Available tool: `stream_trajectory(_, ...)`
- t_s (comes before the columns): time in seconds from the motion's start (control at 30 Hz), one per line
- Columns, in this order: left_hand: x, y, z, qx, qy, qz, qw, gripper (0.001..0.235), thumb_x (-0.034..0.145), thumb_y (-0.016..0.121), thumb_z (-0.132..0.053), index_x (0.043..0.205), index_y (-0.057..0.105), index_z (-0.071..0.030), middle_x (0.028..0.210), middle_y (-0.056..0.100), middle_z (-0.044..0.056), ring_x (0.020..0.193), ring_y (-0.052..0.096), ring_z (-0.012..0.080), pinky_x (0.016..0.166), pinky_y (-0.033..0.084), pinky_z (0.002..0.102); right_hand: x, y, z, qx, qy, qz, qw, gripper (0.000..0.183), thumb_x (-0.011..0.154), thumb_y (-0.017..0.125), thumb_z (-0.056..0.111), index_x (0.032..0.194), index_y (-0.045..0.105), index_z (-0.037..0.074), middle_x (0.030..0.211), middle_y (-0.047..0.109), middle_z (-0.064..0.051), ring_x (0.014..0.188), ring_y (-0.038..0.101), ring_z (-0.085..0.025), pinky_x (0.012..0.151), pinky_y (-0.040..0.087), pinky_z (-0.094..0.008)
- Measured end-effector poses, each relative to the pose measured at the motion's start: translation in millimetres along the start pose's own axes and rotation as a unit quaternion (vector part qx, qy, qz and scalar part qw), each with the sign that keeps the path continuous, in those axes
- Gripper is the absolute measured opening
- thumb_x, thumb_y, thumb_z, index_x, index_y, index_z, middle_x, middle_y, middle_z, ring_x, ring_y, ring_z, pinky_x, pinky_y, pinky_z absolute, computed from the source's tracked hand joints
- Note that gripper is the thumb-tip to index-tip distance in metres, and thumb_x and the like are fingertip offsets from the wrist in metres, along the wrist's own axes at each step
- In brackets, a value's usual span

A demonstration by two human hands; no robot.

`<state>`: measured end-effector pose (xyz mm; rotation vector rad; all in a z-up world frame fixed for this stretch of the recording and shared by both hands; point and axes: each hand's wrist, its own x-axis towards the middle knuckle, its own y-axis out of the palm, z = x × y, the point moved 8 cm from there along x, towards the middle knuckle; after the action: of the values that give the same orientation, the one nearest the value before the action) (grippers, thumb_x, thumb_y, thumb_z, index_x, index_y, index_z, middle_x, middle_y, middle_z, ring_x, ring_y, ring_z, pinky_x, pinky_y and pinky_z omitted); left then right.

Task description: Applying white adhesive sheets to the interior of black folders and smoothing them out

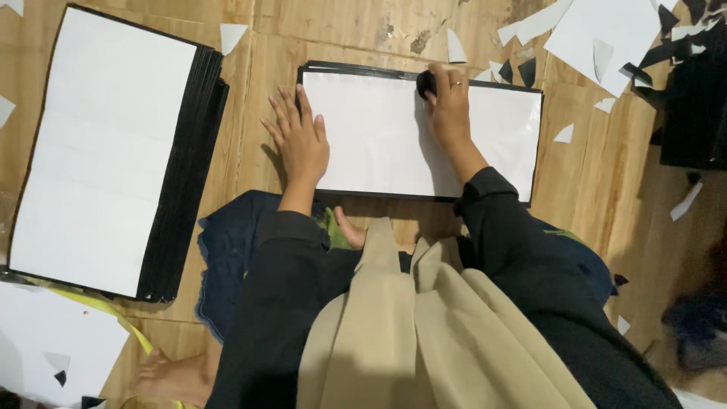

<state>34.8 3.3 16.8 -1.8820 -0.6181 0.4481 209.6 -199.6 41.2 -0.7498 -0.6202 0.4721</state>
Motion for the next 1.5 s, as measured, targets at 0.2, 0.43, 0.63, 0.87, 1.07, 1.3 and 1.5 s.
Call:
stream_trajectory(0.2, 0.1, 2.5, -0.5, 0.013, 0.001, -0.008, 1.0, 0.055, 0.106, 0.03, -0.033, 0.151, 0.006, -0.012, 0.156, 0.003, 0.017, 0.143, -0.001, 0.037, 0.114, 0.001, 0.058, -81.1, -9.0, 47.4, -0.054, -0.111, 0.077, 0.989, 0.022, 0.084, 0.052, -0.012, 0.105, 0.057, -0.006, 0.097, 0.051, -0.019, 0.086, 0.042, -0.035, 0.072, 0.042, -0.042)
stream_trajectory(0.43, -0.2, 2.8, -0.7, 0.015, 0.006, -0.015, 1.0, 0.053, 0.106, 0.029, -0.033, 0.151, 0.008, -0.012, 0.156, 0.004, 0.015, 0.144, 0.0, 0.0368, 0.115, 0.003, 0.057, 3.3, -5.5, 26.0, -0.043, -0.135, -0.033, 0.989, 0.016, 0.075, 0.054, -0.016, 0.087, 0.059, -0.007, 0.095, 0.054, -0.022, 0.094, 0.046, -0.04, 0.079, 0.045, -0.047)
stream_trajectory(0.63, -1.1, 0.8, 0.1, 0.013, 0.003, -0.008, 1.0, 0.053, 0.107, 0.028, -0.034, 0.151, 0.006, -0.014, 0.156, 0.004, 0.015, 0.143, -0.001, 0.0367, 0.114, 0.001, 0.057, -55.5, -5.5, 39.9, -0.024, -0.146, 0.078, 0.986, 0.017, 0.082, 0.054, -0.011, 0.096, 0.056, -0.001, 0.091, 0.054, -0.017, 0.081, 0.043, -0.035, 0.072, 0.039, -0.042)
stream_trajectory(0.87, 1.2, -2.6, -2.2, 0.039, 0.002, -0.025, 0.999, 0.055, 0.108, 0.028, -0.036, 0.151, 0.005, -0.012, 0.157, 0.006, 0.015, 0.144, 0.0, 0.0354, 0.116, 0.003, 0.055, -95.1, -9.2, 55.3, 0.094, -0.141, 0.191, 0.967, 0.013, 0.088, 0.059, -0.002, 0.1, 0.06, 0.001, 0.096, 0.058, -0.015, 0.087, 0.052, -0.031, 0.078, 0.045, -0.038)
stream_trajectory(1.07, 0.5, 3.3, 2.0, 0.011, -0.003, -0.03, 0.999, 0.054, 0.106, 0.026, -0.036, 0.15, 0.007, -0.011, 0.157, 0.008, 0.012, 0.144, 0.002, 0.0334, 0.115, 0.002, 0.055, 10.0, 35.4, 34.9, 0.055, -0.167, 0.056, 0.983, 0.021, 0.082, 0.064, -0.011, 0.1, 0.068, -0.001, 0.102, 0.062, -0.014, 0.092, 0.048, -0.034, 0.08, 0.043, -0.04)
stream_trajectory(1.3, -1.9, 6.1, 0.9, 0.023, -0.007, -0.02, 1.0, 0.055, 0.106, 0.028, -0.037, 0.15, 0.008, -0.009, 0.156, 0.008, 0.014, 0.144, 0.002, 0.0356, 0.115, 0.003, 0.056, -109.5, 8.1, 98.4, 0.051, -0.236, 0.137, 0.961, 0.022, 0.085, 0.054, -0.013, 0.105, 0.057, -0.004, 0.1, 0.057, -0.017, 0.082, 0.047, -0.032, 0.069, 0.045, -0.039)
stream_trajectory(1.5, -2.3, 2.0, -2.1, 0.053, -0.006, -0.024, 0.998, 0.056, 0.107, 0.03, -0.037, 0.15, 0.008, -0.009, 0.156, 0.009, 0.014, 0.144, 0.003, 0.0345, 0.116, 0.005, 0.054, -68.1, 34.6, 70.2, 0.072, -0.194, 0.149, 0.967, 0.021, 0.086, 0.058, -0.007, 0.106, 0.059, -0.001, 0.096, 0.051, -0.019, 0.081, 0.049, -0.033, 0.071, 0.042, -0.037)
